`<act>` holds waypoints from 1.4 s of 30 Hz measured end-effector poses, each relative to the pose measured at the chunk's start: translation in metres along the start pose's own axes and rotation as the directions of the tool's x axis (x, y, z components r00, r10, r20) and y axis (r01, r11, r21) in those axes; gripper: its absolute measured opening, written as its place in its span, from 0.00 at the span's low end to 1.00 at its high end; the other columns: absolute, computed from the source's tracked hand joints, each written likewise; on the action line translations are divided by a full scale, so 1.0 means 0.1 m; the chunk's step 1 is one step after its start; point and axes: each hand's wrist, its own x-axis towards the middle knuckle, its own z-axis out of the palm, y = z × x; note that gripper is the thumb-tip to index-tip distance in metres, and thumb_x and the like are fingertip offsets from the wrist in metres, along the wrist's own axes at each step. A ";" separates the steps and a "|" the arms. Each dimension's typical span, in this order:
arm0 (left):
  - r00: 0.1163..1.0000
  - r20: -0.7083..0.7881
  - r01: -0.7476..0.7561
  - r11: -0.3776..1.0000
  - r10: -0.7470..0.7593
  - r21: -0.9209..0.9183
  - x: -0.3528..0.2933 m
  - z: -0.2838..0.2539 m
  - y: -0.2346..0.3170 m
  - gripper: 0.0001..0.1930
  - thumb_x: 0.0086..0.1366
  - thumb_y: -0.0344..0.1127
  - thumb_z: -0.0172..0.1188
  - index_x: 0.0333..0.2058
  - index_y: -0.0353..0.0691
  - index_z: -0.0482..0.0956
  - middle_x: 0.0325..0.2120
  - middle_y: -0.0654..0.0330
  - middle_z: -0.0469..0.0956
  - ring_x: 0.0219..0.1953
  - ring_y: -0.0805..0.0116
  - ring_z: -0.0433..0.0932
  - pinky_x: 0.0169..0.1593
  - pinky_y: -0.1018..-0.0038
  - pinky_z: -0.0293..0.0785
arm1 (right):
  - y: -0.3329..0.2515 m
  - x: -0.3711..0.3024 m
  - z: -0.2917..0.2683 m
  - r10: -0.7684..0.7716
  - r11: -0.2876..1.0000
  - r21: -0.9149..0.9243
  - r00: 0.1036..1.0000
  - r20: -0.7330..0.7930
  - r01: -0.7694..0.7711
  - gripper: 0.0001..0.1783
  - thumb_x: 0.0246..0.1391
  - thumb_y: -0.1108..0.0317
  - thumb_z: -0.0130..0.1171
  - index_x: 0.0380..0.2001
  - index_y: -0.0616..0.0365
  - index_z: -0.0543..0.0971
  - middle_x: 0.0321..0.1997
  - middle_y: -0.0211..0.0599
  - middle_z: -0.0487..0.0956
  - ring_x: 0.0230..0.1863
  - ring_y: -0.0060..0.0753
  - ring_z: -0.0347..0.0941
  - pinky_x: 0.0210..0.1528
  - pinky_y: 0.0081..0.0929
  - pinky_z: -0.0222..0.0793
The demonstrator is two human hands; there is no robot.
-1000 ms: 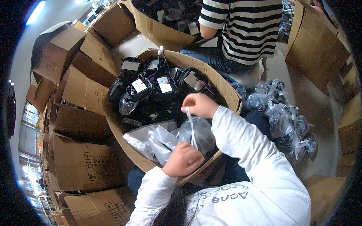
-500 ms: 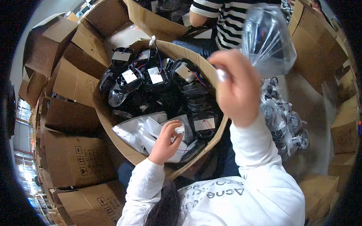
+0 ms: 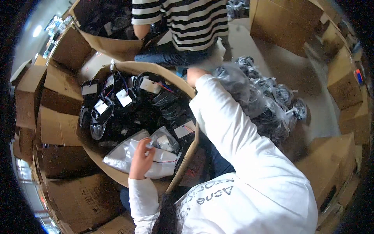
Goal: The person packs various plastic components by hand, placing them into individual plastic bags, then putting the bagged components into a large cardboard box.
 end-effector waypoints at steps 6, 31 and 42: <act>0.964 -0.183 0.231 0.952 -0.195 0.202 0.04 -0.68 -1.03 0.20 0.67 0.36 0.62 0.55 0.34 0.76 0.56 0.45 0.75 0.50 0.52 0.80 0.54 0.64 0.76 | 0.07 0.11 0.00 -0.044 0.999 -0.010 0.989 0.142 0.046 0.17 0.51 0.68 0.55 0.40 0.60 0.86 0.45 0.53 0.85 0.48 0.56 0.81 0.51 0.44 0.75; 0.903 -0.032 0.407 0.832 -0.428 0.377 -0.04 -0.68 -1.17 0.30 0.59 0.45 0.69 0.58 0.39 0.75 0.48 0.45 0.80 0.50 0.49 0.79 0.54 0.60 0.74 | 2.09 -0.43 -0.54 0.610 0.769 0.025 0.722 -0.327 -0.639 0.22 0.66 0.59 0.46 0.58 0.47 0.80 0.66 0.39 0.76 0.69 0.46 0.70 0.72 0.57 0.51; 0.785 -0.604 0.092 0.936 0.142 0.340 0.17 -0.70 -0.58 0.10 0.67 0.35 0.63 0.39 0.34 0.84 0.33 0.47 0.83 0.37 0.48 0.82 0.43 0.61 0.77 | 1.84 -0.63 -0.31 0.308 0.899 -0.097 0.774 -0.553 -0.427 0.19 0.60 0.59 0.56 0.54 0.42 0.80 0.61 0.36 0.76 0.66 0.48 0.66 0.66 0.57 0.60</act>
